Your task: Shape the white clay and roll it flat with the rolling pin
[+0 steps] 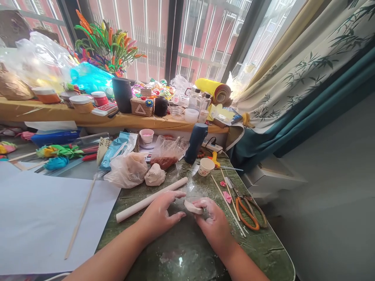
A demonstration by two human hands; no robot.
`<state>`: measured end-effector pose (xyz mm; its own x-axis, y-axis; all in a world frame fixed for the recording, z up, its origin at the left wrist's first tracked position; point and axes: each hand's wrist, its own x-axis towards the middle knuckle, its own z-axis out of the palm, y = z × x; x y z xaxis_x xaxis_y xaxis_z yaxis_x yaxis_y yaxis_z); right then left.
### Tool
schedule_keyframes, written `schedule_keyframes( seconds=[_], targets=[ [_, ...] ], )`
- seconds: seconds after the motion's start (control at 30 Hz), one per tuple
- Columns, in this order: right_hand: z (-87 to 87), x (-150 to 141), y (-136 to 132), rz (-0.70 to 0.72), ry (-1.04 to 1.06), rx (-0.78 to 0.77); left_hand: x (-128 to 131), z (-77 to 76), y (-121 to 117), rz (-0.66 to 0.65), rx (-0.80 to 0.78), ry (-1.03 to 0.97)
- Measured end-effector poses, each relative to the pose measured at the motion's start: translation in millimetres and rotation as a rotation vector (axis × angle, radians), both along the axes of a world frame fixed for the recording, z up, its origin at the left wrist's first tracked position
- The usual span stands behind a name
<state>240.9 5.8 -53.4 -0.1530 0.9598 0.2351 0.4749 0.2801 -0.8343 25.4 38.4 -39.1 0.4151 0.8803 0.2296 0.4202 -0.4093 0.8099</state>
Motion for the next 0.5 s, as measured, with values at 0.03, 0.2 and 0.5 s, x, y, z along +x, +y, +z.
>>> schedule_keyframes(
  seconds=[0.03,0.2,0.5],
  targets=[
    [-1.2,-1.3,0.5,0.011,-0.010,0.000,0.4,-0.4,0.4,-0.025,-0.002,0.013],
    [-2.9,-6.1,4.6,-0.002,-0.080,-0.058,1.7,1.3,2.9,-0.079,-0.019,0.083],
    [-3.1,-4.4,-3.1,0.053,0.044,-0.088,0.3,6.3,0.4,-0.005,-0.138,-0.071]
  ],
)
